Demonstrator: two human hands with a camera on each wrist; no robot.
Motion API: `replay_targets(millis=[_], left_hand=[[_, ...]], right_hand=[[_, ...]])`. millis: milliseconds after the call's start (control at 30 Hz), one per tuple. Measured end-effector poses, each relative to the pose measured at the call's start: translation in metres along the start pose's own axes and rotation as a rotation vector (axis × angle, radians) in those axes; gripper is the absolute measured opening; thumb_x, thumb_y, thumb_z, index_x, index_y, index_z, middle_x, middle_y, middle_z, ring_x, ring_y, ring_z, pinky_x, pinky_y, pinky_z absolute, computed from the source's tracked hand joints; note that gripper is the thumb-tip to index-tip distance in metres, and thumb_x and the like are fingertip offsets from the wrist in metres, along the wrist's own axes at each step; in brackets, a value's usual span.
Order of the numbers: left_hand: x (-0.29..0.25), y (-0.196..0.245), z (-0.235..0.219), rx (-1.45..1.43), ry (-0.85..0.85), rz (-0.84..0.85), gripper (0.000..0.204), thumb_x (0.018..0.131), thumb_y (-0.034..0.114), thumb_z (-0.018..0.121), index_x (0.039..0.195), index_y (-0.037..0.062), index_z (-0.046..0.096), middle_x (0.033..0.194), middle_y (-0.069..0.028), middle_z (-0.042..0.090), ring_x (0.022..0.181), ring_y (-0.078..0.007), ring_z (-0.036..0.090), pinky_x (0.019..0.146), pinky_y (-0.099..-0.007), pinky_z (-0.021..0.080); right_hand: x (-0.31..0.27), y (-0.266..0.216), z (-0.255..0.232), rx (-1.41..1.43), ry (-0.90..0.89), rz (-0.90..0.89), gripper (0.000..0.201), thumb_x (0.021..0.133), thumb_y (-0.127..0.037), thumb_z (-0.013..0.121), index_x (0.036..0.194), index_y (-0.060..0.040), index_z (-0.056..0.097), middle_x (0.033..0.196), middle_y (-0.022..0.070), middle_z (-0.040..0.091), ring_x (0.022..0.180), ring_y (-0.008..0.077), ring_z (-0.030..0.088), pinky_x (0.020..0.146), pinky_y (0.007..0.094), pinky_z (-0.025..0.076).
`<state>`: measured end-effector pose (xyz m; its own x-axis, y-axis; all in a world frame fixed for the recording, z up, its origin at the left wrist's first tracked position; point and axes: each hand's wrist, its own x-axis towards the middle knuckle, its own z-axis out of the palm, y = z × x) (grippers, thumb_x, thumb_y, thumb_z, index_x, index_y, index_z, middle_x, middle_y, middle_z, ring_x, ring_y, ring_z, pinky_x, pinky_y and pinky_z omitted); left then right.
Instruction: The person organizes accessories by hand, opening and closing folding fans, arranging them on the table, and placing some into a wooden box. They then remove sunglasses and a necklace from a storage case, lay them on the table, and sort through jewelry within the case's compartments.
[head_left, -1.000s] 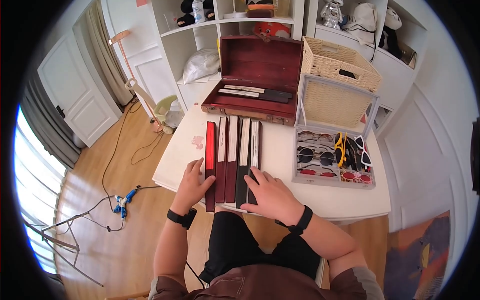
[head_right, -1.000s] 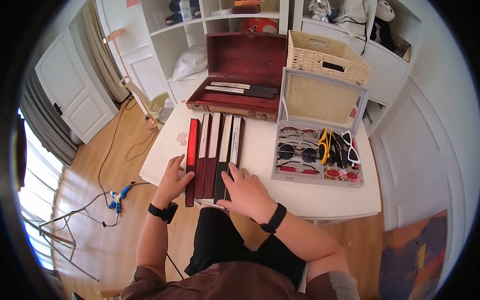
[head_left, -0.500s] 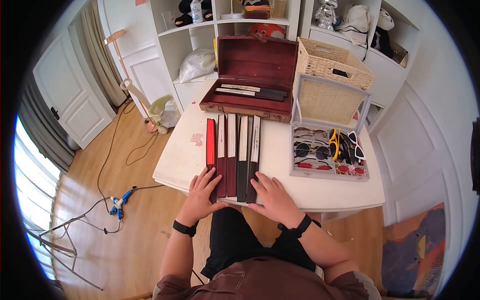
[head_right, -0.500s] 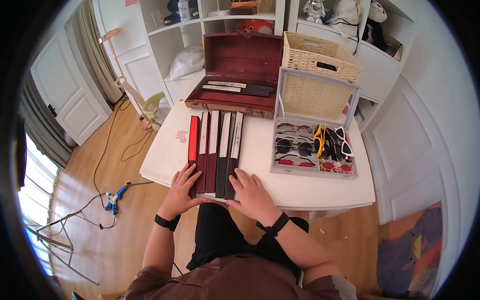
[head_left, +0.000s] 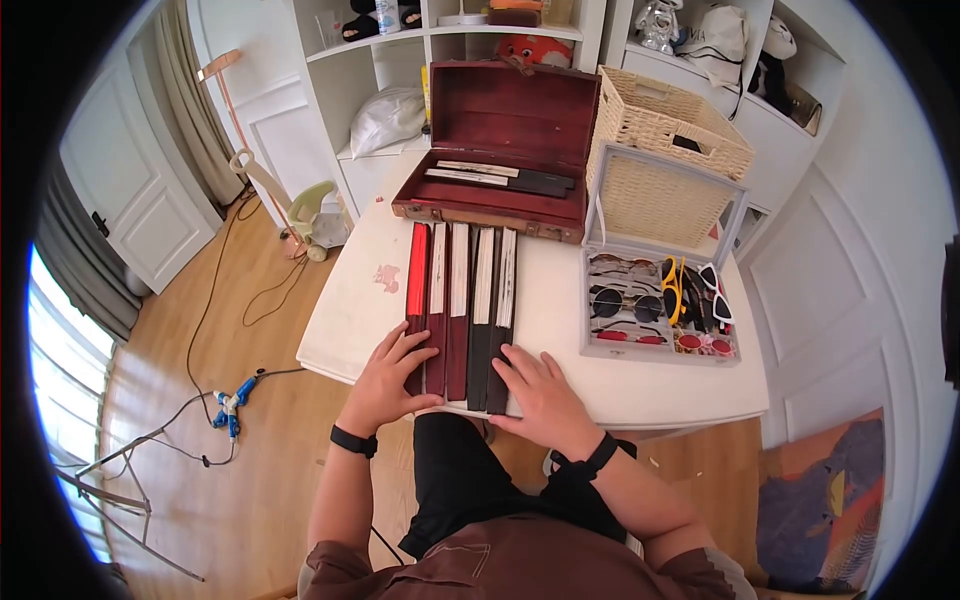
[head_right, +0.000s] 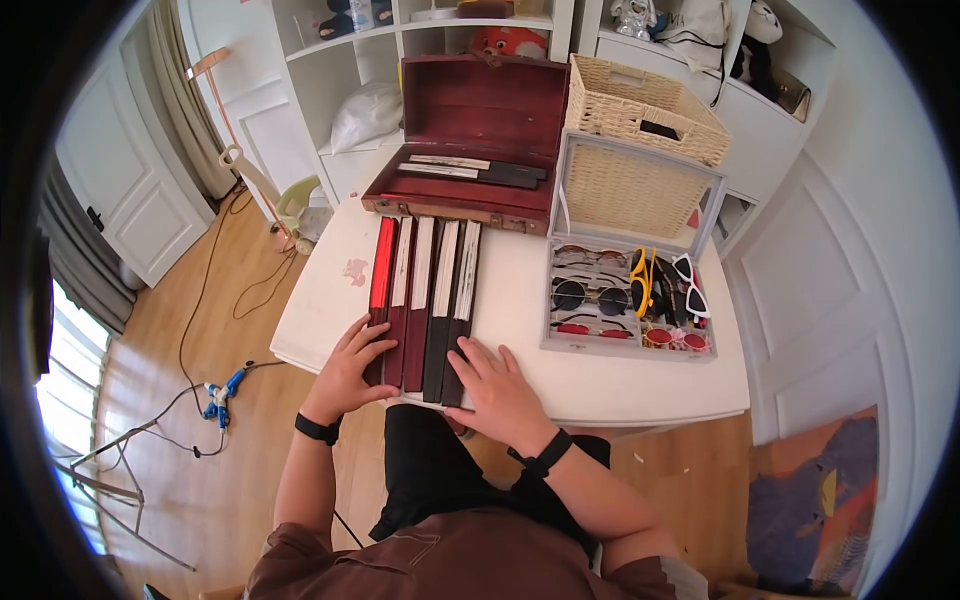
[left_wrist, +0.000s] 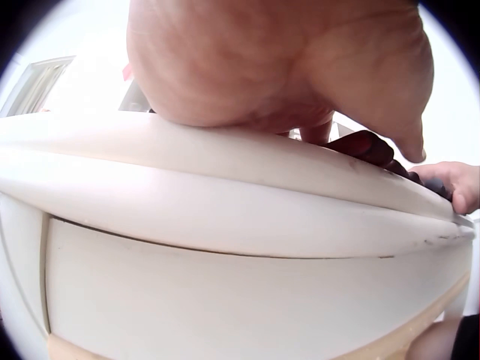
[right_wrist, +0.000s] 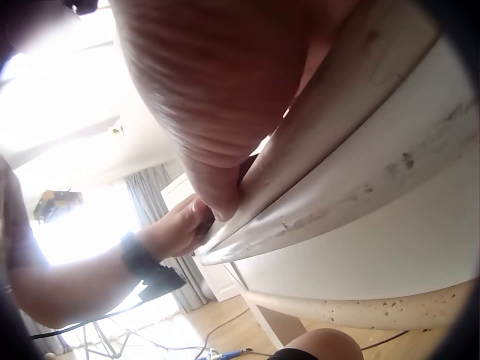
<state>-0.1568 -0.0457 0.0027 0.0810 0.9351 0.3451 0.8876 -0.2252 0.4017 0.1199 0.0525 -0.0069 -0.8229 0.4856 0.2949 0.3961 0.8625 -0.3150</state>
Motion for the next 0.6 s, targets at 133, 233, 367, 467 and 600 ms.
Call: replay_targets(millis=[133, 233, 367, 467, 600], left_hand=[[0.009, 0.002, 0.007, -0.083, 0.089, -0.08, 0.062, 0.081, 0.046, 0.076, 0.129, 0.0078, 0.064, 0.144, -0.0152, 0.053, 0.142, -0.0424, 0.039, 0.114, -0.0503, 0.036], [0.015, 0.005, 0.014, -0.161, 0.201, -0.185, 0.062, 0.087, 0.046, 0.069, 0.133, 0.0057, 0.062, 0.146, -0.0202, 0.051, 0.142, -0.0442, 0.038, 0.116, -0.0508, 0.034], [0.016, 0.008, 0.016, 0.049, 0.125, -0.168, 0.063, 0.086, 0.048, 0.069, 0.133, 0.0076, 0.063, 0.149, -0.0166, 0.05, 0.143, -0.0439, 0.037, 0.117, -0.052, 0.032], [0.016, 0.009, 0.017, 0.105, 0.102, -0.174, 0.063, 0.085, 0.049, 0.069, 0.133, 0.0087, 0.063, 0.149, -0.0142, 0.051, 0.143, -0.0435, 0.037, 0.117, -0.0528, 0.032], [0.017, 0.008, 0.015, 0.071, 0.107, -0.186, 0.061, 0.085, 0.048, 0.07, 0.132, 0.0088, 0.064, 0.148, -0.0134, 0.052, 0.143, -0.0431, 0.037, 0.116, -0.0531, 0.032]], right_hand=[[0.005, 0.0, 0.002, -0.014, -0.013, -0.015, 0.078, 0.083, -0.044, 0.076, 0.144, -0.0039, 0.049, 0.154, 0.0168, 0.041, 0.143, 0.0311, 0.04, 0.116, 0.0572, 0.03], [0.009, -0.001, 0.002, 0.0, -0.029, -0.034, 0.077, 0.084, -0.045, 0.075, 0.144, -0.0043, 0.049, 0.154, 0.017, 0.04, 0.144, 0.0304, 0.039, 0.116, 0.0585, 0.029], [0.009, -0.003, 0.002, -0.039, -0.041, -0.033, 0.076, 0.087, -0.047, 0.072, 0.144, -0.0039, 0.049, 0.154, 0.0172, 0.041, 0.145, 0.0311, 0.038, 0.116, 0.059, 0.029], [0.008, -0.007, 0.004, -0.047, -0.046, -0.027, 0.075, 0.088, -0.048, 0.07, 0.145, -0.0036, 0.049, 0.155, 0.0175, 0.041, 0.146, 0.0315, 0.037, 0.116, 0.059, 0.029], [0.009, -0.009, 0.004, -0.06, -0.052, -0.025, 0.075, 0.089, -0.049, 0.069, 0.145, -0.0041, 0.049, 0.156, 0.0176, 0.04, 0.146, 0.0312, 0.037, 0.116, 0.0586, 0.028]])
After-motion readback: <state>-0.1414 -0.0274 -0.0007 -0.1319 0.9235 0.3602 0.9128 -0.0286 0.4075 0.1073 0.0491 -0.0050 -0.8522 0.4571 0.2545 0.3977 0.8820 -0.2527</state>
